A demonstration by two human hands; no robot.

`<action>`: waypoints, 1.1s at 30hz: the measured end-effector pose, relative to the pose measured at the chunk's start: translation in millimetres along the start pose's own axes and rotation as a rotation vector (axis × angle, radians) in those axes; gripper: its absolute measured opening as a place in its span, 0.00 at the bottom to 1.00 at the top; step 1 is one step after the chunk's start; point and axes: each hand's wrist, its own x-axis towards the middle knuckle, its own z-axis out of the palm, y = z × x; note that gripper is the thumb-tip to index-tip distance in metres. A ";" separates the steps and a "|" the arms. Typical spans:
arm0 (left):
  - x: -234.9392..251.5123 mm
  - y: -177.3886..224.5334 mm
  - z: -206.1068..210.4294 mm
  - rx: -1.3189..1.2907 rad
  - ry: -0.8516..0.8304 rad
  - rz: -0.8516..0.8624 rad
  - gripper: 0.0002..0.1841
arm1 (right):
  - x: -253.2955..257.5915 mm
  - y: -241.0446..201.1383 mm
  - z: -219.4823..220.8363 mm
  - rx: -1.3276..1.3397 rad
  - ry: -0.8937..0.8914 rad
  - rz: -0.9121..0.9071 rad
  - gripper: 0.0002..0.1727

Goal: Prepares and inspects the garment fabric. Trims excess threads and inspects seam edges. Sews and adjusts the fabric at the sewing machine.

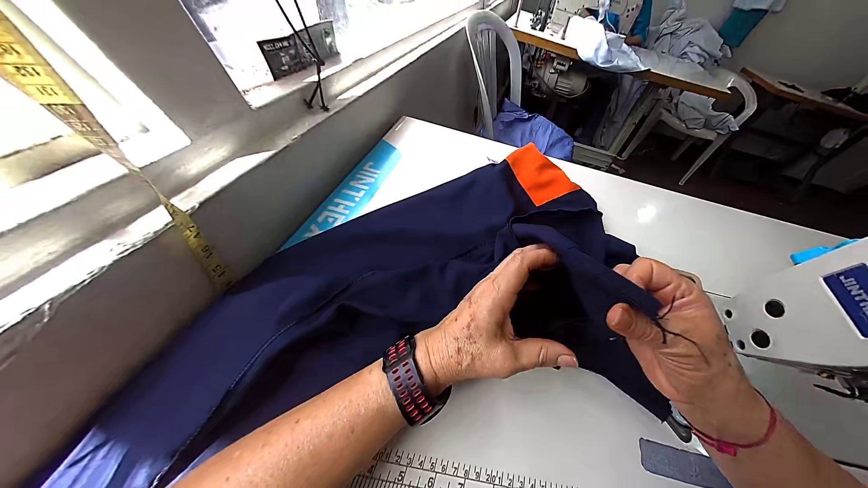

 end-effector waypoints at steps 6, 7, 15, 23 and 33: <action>-2.2 5.3 7.5 -0.104 0.091 -0.069 0.13 | 15.7 29.2 14.8 -0.168 -0.044 -0.006 0.18; -1.4 4.9 5.7 -0.119 0.104 -0.083 0.09 | 18.2 32.0 17.1 -0.190 -0.063 -0.003 0.19; 1.8 2.9 -12.8 -0.315 -0.014 -0.248 0.10 | 28.3 20.1 5.0 -0.178 -0.181 0.073 0.21; 2.0 -3.2 -9.8 -0.007 0.089 -0.195 0.07 | 29.8 20.0 -8.3 -0.825 -0.132 -0.263 0.17; 4.7 6.0 -20.4 0.142 -0.058 -0.314 0.09 | 42.9 20.9 -4.1 -0.255 -0.075 0.046 0.14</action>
